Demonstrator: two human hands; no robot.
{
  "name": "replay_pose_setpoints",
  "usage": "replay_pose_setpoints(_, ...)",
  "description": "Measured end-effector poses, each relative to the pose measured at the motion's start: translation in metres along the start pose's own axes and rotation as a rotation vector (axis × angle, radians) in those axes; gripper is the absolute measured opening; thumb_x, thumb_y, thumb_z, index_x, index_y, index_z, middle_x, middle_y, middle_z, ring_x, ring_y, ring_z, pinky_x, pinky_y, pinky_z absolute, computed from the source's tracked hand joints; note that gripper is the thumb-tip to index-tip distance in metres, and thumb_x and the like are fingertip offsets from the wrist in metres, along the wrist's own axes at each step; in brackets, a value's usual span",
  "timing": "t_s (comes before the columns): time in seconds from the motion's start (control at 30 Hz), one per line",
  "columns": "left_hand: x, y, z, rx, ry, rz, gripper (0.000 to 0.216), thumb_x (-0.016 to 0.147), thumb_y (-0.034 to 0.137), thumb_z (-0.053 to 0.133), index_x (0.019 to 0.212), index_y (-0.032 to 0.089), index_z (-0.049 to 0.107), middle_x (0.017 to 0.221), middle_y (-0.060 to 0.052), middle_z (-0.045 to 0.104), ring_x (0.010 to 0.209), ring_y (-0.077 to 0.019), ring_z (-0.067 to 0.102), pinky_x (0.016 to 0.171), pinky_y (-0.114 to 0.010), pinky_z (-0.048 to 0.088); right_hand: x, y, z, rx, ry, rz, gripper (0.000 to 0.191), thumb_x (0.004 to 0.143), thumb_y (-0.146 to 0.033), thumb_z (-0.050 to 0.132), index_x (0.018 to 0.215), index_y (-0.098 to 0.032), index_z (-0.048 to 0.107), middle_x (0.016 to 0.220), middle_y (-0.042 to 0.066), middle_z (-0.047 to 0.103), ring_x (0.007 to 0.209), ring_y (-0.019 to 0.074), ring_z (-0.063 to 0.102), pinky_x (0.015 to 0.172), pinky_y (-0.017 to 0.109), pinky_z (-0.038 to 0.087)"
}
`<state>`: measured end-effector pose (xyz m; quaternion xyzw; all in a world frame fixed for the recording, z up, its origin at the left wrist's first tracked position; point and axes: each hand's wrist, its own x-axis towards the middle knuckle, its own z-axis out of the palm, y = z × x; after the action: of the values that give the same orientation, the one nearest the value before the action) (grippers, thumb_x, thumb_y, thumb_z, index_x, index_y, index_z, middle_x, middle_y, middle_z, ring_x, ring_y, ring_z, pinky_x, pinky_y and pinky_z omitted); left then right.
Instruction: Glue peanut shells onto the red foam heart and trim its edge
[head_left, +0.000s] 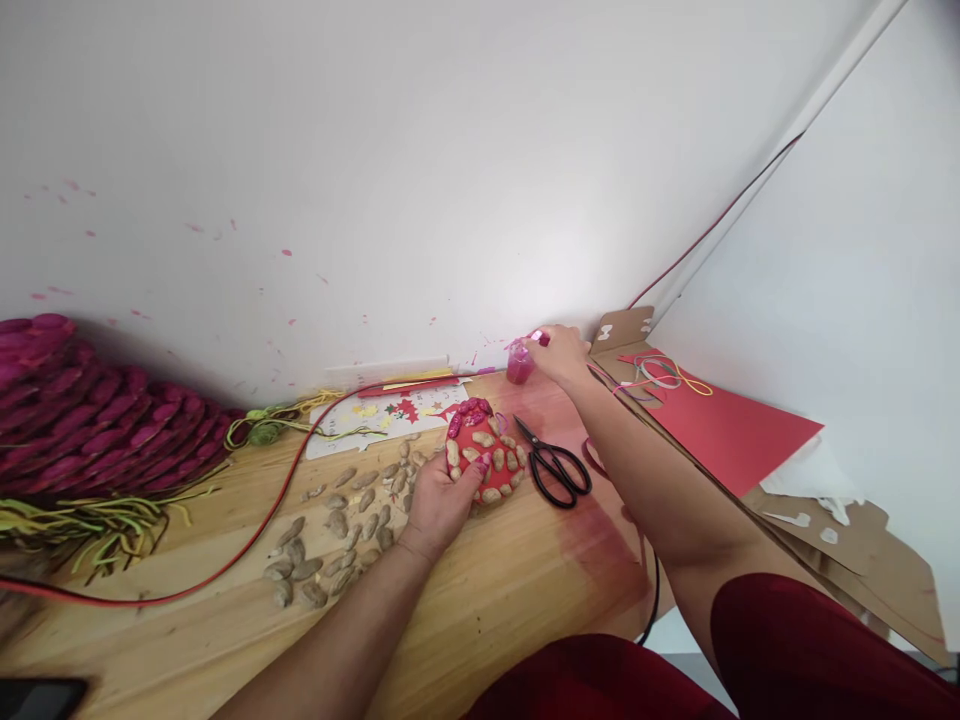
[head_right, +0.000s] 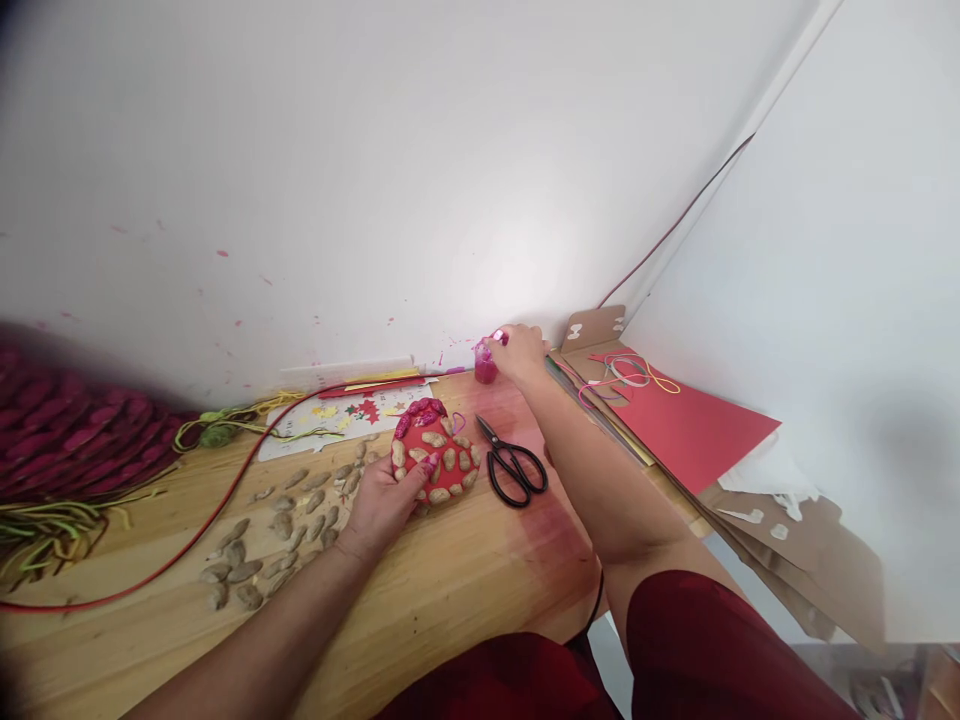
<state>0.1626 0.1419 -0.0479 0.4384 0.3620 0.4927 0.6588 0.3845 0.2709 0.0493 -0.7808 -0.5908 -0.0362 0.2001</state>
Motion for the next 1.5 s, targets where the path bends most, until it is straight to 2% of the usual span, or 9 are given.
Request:
replay_pose_setpoints(0.3,0.001,-0.001,0.002,-0.009,0.028,0.01,0.047,0.064,0.054,0.088,0.085,0.014,0.076,0.074,-0.006,0.077,0.067,-0.0202,0.074,0.068,-0.031,0.062,-0.005,0.012,-0.011,0.08,0.075,-0.009,0.026,0.09,-0.042,0.061,0.091,-0.023,0.078,0.094,0.009,0.078,0.096,0.0294,0.065,0.087,0.043,0.041)
replay_pose_setpoints(0.4,0.001,-0.001,0.002,-0.014,0.026,0.005,0.045,0.064,0.052,0.088,0.085,0.014,0.076,0.075,-0.005,0.077,0.066,-0.0187,0.072,0.069,-0.031,0.062,-0.017,0.016,-0.023,0.164,0.187,0.007,0.033,0.095,-0.043,0.052,0.101,-0.021,0.075,0.094,0.008,0.077,0.09,0.0259,0.066,0.083,0.04,0.044)
replay_pose_setpoints(0.47,0.001,-0.002,0.001,-0.001,0.035,0.007,0.045,0.065,0.052,0.088,0.086,0.014,0.076,0.077,-0.006,0.077,0.067,-0.018,0.072,0.067,-0.029,0.061,-0.035,0.013,-0.033,0.433,0.319,-0.019,0.031,0.093,-0.044,0.055,0.096,-0.018,0.073,0.086,0.007,0.075,0.079,0.0223,0.065,0.076,0.036,0.046)
replay_pose_setpoints(0.5,0.001,-0.003,0.0,0.01,0.042,0.006,0.045,0.066,0.052,0.088,0.087,0.014,0.077,0.078,-0.006,0.078,0.067,-0.0179,0.071,0.066,-0.028,0.06,-0.046,0.011,-0.037,0.565,0.323,-0.06,0.03,0.092,-0.044,0.056,0.092,-0.019,0.072,0.083,0.005,0.073,0.076,0.0208,0.064,0.074,0.034,0.047)
replay_pose_setpoints(0.63,0.001,-0.007,-0.003,0.031,0.039,0.005,0.048,0.068,0.055,0.086,0.092,0.014,0.078,0.078,-0.006,0.078,0.069,-0.019,0.072,0.065,-0.028,0.06,-0.1,-0.008,-0.048,0.815,0.2,-0.252,0.023,0.092,-0.042,0.06,0.089,-0.021,0.069,0.073,0.0,0.068,0.069,0.0171,0.061,0.069,0.031,0.048)
replay_pose_setpoints(0.8,0.001,-0.008,-0.004,0.017,0.006,0.023,0.048,0.071,0.056,0.084,0.094,0.014,0.079,0.085,-0.008,0.08,0.074,-0.0206,0.074,0.074,-0.032,0.062,-0.146,-0.025,-0.041,0.684,0.225,-0.449,0.012,0.095,-0.032,0.06,0.093,-0.024,0.067,0.085,0.003,0.072,0.079,0.0207,0.066,0.077,0.037,0.051)
replay_pose_setpoints(1.0,0.0,-0.003,-0.001,-0.001,0.01,0.028,0.047,0.069,0.053,0.086,0.092,0.014,0.078,0.086,-0.008,0.08,0.072,-0.0197,0.074,0.073,-0.031,0.061,-0.155,-0.03,-0.034,0.582,0.298,-0.601,0.009,0.095,-0.027,0.058,0.091,-0.026,0.066,0.085,0.003,0.073,0.084,0.0234,0.065,0.082,0.042,0.048)
replay_pose_setpoints(1.17,-0.001,-0.001,0.0,0.002,0.024,0.02,0.042,0.067,0.05,0.088,0.086,0.014,0.077,0.081,-0.007,0.08,0.069,-0.0195,0.073,0.068,-0.029,0.059,-0.155,-0.034,-0.033,0.557,0.302,-0.624,0.008,0.095,-0.025,0.06,0.09,-0.025,0.066,0.082,0.002,0.073,0.083,0.0233,0.064,0.082,0.041,0.046)
replay_pose_setpoints(1.5,-0.001,-0.003,-0.001,0.031,0.031,0.013,0.042,0.07,0.049,0.086,0.091,0.014,0.078,0.084,-0.007,0.079,0.069,-0.0187,0.071,0.067,-0.028,0.059,-0.152,-0.038,-0.03,0.57,0.289,-0.605,0.009,0.095,-0.024,0.058,0.094,-0.025,0.067,0.086,0.003,0.072,0.086,0.0236,0.063,0.084,0.04,0.047)
